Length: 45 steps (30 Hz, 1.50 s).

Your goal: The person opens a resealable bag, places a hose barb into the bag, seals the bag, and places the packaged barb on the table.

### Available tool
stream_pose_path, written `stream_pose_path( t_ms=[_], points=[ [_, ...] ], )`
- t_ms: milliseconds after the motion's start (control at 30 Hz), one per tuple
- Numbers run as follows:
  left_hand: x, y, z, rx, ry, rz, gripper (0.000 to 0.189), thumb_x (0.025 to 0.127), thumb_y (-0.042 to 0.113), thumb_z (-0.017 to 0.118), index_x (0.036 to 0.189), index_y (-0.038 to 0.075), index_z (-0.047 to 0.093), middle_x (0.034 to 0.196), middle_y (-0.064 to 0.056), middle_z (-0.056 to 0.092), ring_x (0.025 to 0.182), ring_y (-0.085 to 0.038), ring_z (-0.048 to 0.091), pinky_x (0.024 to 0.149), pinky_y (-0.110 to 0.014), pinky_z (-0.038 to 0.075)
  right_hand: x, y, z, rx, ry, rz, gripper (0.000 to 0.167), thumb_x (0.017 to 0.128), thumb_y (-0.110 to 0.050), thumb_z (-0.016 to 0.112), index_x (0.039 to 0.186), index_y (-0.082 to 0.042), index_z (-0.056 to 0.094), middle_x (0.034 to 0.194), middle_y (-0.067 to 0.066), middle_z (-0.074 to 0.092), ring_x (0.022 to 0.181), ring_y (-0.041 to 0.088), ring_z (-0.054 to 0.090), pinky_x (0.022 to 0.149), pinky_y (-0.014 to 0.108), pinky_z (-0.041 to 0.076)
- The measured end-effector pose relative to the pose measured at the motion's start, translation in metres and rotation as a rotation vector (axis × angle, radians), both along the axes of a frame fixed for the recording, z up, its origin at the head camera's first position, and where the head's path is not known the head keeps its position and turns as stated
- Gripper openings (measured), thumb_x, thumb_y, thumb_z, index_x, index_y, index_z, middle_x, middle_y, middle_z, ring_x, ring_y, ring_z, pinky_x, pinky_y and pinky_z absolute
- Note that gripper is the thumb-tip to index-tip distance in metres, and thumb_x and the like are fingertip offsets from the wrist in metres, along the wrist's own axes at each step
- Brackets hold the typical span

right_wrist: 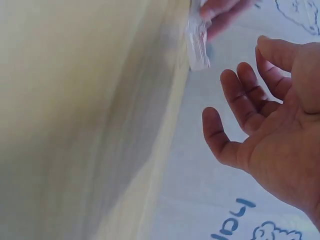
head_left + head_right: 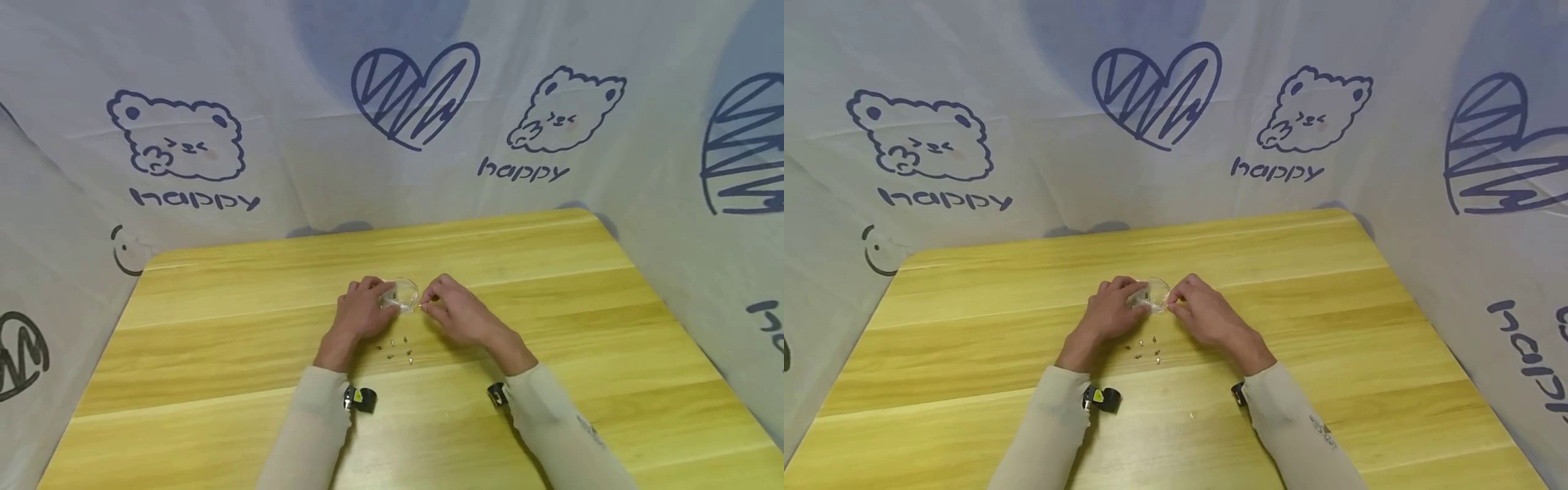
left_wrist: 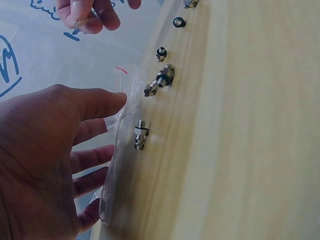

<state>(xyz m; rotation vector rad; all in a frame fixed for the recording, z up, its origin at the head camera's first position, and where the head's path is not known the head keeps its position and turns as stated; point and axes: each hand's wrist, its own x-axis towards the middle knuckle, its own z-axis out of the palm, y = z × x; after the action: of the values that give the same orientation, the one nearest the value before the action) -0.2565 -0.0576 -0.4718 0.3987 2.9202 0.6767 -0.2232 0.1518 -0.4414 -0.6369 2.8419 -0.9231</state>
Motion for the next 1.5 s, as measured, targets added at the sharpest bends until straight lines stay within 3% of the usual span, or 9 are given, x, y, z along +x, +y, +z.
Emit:
stream_pose_path(
  t_ms=[167, 367, 800, 1033, 1167, 1500],
  points=[
    [0.001, 0.001, -0.003, 0.001, -0.009, 0.004, 0.052, 0.091, 0.041, 0.059, 0.141, 0.026, 0.051, 0.143, -0.006, 0.048, 0.124, -0.029, 0.044, 0.098, -0.051, 0.040, -0.015, 0.000, -0.004, -0.058, -0.019, -0.080, 0.013, 0.100, -0.021, 0.053, 0.101, -0.011, 0.061, 0.111, 0.003, 0.053, 0.106, 0.020, 0.058, 0.092, 0.038, 0.048],
    [0.003, 0.003, -0.007, 0.008, -0.015, 0.001, 0.052, 0.092, 0.042, 0.059, 0.141, 0.026, 0.051, 0.142, -0.006, 0.049, 0.123, -0.029, 0.045, 0.098, -0.052, 0.040, -0.028, -0.007, -0.015, -0.056, -0.090, -0.136, 0.015, 0.100, -0.021, 0.053, 0.104, -0.010, 0.062, 0.113, 0.004, 0.053, 0.102, 0.020, 0.057, 0.090, 0.036, 0.049],
    [0.007, 0.004, -0.005, 0.006, 0.000, 0.000, 0.050, 0.092, 0.041, 0.060, 0.139, 0.025, 0.054, 0.141, -0.006, 0.049, 0.122, -0.029, 0.045, 0.095, -0.051, 0.041, -0.039, -0.023, -0.019, 0.057, -0.148, -0.146, 0.017, 0.099, -0.026, 0.055, 0.108, -0.014, 0.062, 0.112, 0.002, 0.054, 0.100, 0.018, 0.055, 0.089, 0.036, 0.049],
    [0.008, 0.005, -0.006, 0.018, -0.009, -0.007, 0.051, 0.092, 0.041, 0.060, 0.140, 0.025, 0.053, 0.142, -0.006, 0.048, 0.121, -0.028, 0.044, 0.096, -0.051, 0.040, -0.032, -0.019, -0.017, 0.045, -0.151, -0.156, 0.018, 0.099, -0.029, 0.055, 0.111, -0.016, 0.059, 0.109, 0.003, 0.054, 0.096, 0.019, 0.054, 0.085, 0.037, 0.047],
    [0.008, 0.004, -0.006, 0.016, -0.012, 0.000, 0.051, 0.092, 0.040, 0.060, 0.140, 0.025, 0.052, 0.142, -0.006, 0.048, 0.122, -0.028, 0.044, 0.098, -0.051, 0.039, -0.024, -0.016, -0.015, 0.040, -0.166, -0.139, 0.023, 0.098, -0.029, 0.056, 0.115, -0.016, 0.059, 0.114, 0.003, 0.055, 0.101, 0.020, 0.054, 0.089, 0.039, 0.047],
    [0.004, 0.000, -0.001, 0.001, -0.004, 0.010, 0.051, 0.092, 0.042, 0.060, 0.141, 0.027, 0.051, 0.143, -0.005, 0.047, 0.126, -0.029, 0.042, 0.100, -0.051, 0.038, -0.008, -0.009, -0.009, 0.091, -0.171, -0.009, 0.035, 0.095, -0.030, 0.060, 0.128, -0.017, 0.058, 0.120, 0.005, 0.057, 0.110, 0.020, 0.056, 0.099, 0.042, 0.045]
  ],
)
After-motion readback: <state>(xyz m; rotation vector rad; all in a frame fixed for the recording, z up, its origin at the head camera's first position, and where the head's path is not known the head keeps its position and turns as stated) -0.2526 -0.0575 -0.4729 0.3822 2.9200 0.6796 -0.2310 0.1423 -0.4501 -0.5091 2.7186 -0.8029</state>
